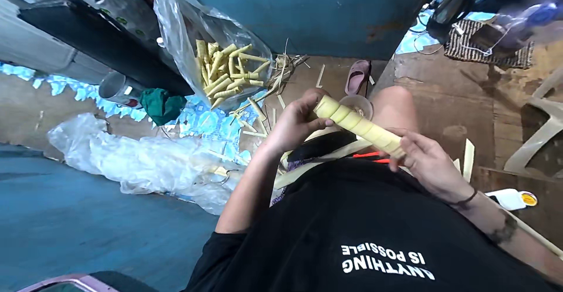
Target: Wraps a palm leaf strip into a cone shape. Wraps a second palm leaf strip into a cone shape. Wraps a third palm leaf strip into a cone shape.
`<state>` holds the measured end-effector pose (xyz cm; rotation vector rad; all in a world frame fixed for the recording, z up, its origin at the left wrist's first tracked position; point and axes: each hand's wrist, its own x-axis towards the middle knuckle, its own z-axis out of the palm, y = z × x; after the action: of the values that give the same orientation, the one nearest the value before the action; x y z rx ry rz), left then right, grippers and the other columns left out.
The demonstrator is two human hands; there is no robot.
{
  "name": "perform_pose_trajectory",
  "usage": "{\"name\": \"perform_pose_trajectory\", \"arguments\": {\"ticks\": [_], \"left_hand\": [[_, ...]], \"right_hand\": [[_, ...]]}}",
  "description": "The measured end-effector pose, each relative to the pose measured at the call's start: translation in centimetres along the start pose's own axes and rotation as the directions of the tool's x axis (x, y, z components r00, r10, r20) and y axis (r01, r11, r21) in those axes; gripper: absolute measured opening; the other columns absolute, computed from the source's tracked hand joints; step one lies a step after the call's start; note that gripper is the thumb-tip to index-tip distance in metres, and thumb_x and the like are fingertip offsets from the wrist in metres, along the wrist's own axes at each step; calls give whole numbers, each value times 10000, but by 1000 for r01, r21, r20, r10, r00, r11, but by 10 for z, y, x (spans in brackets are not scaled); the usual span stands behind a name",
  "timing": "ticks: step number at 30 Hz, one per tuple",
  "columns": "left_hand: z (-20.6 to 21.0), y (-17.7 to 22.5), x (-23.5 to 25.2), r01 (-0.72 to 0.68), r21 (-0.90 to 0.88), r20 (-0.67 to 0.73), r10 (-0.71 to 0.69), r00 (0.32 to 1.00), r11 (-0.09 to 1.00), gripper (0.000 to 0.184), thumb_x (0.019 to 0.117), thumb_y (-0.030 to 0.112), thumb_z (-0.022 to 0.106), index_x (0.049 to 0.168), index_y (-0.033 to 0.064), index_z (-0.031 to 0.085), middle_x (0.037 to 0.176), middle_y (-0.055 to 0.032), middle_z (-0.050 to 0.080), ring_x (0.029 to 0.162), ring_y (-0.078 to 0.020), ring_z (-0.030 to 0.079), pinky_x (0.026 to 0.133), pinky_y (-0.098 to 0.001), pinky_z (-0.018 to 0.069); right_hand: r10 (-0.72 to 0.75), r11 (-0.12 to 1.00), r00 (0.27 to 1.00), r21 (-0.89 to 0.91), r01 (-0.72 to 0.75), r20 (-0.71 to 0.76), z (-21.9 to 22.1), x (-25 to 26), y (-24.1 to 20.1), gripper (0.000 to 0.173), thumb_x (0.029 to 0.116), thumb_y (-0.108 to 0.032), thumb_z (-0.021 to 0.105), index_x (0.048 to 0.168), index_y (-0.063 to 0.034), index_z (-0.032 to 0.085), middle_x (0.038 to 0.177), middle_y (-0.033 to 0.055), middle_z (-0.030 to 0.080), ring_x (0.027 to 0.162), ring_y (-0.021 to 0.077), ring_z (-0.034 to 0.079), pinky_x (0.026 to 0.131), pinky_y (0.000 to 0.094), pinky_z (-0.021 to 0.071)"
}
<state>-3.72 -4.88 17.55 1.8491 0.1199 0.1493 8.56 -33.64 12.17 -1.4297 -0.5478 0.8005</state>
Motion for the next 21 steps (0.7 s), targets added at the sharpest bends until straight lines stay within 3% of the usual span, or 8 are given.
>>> {"name": "perform_pose_trajectory", "arguments": {"ticks": [2, 7, 9, 11, 13, 16, 18, 21], "left_hand": [[0, 0, 0, -15, -1, 4, 15, 1000, 1000, 226, 907, 20, 728, 1116, 13, 642, 1017, -37, 679, 823, -58, 662, 757, -235, 581], [-2, 0, -1, 14, -34, -27, -15, 1000, 999, 295, 911, -18, 702, 1190, 17, 613, 973, -28, 709, 785, -71, 684, 748, -250, 598], [-2, 0, -1, 13, -61, -15, -14, 1000, 998, 322, 918, -8, 699, 1222, 14, 596, 939, -30, 713, 777, -76, 686, 743, -251, 597], [-3, 1, -1, 2, -68, -1, -2, 1000, 998, 289, 919, -5, 704, 1190, 17, 609, 939, -20, 711, 775, -59, 678, 731, -231, 589], [-4, 0, 0, -3, -74, -12, 2, 1000, 997, 262, 915, -24, 699, 1162, 15, 619, 938, -24, 711, 768, -62, 675, 725, -231, 587], [-4, -1, -2, 20, -83, -54, -25, 998, 996, 270, 924, -22, 693, 1180, 16, 614, 926, -28, 713, 761, -72, 682, 734, -243, 594], [-5, -2, -2, 5, -107, -56, -11, 998, 994, 261, 933, -19, 678, 1187, 6, 621, 935, -27, 718, 774, -71, 686, 748, -247, 599], [-5, -1, -2, -31, -129, -40, 26, 999, 991, 182, 941, -27, 656, 1119, 7, 636, 958, -15, 711, 805, -65, 683, 766, -248, 595]], "right_hand": [[210, 948, 977, 236, -212, 32, 0, 2, -7, 415, 1129, -250, 265, 1242, -90, 631, 745, 5, 697, 532, 41, 620, 488, 163, 532], [-386, 812, 923, -471, 344, 9, -3, -3, 12, 443, 1027, -310, 609, 1356, -13, 623, 1114, 71, 705, 947, 80, 670, 845, 251, 569], [-29, 998, 1000, -47, 29, -1, -1, -2, 1, 327, 1103, -194, 416, 1328, -62, 613, 917, -20, 739, 695, 8, 667, 638, 155, 565], [239, 943, 971, 233, -238, 27, 2, 0, -6, 429, 1131, -264, 241, 1265, -89, 609, 735, -10, 684, 522, 33, 602, 478, 161, 519], [-8, 999, 1000, -51, 6, -29, 2, -3, 1, 335, 1103, -206, 399, 1303, -54, 620, 888, -24, 726, 684, 14, 669, 608, 157, 569], [-425, 767, 905, -526, 367, 12, -2, -2, 18, 467, 1019, -334, 606, 1339, 6, 636, 1154, 116, 700, 998, 114, 670, 879, 285, 564], [-138, 975, 990, -180, 132, -21, 0, -2, 7, 311, 1080, -196, 473, 1297, -39, 630, 1001, -7, 745, 778, 17, 688, 718, 175, 583], [125, 977, 992, 172, -123, -3, 4, -2, -2, 394, 1125, -224, 291, 1218, -50, 633, 808, 16, 730, 583, 55, 655, 515, 179, 551]]}}
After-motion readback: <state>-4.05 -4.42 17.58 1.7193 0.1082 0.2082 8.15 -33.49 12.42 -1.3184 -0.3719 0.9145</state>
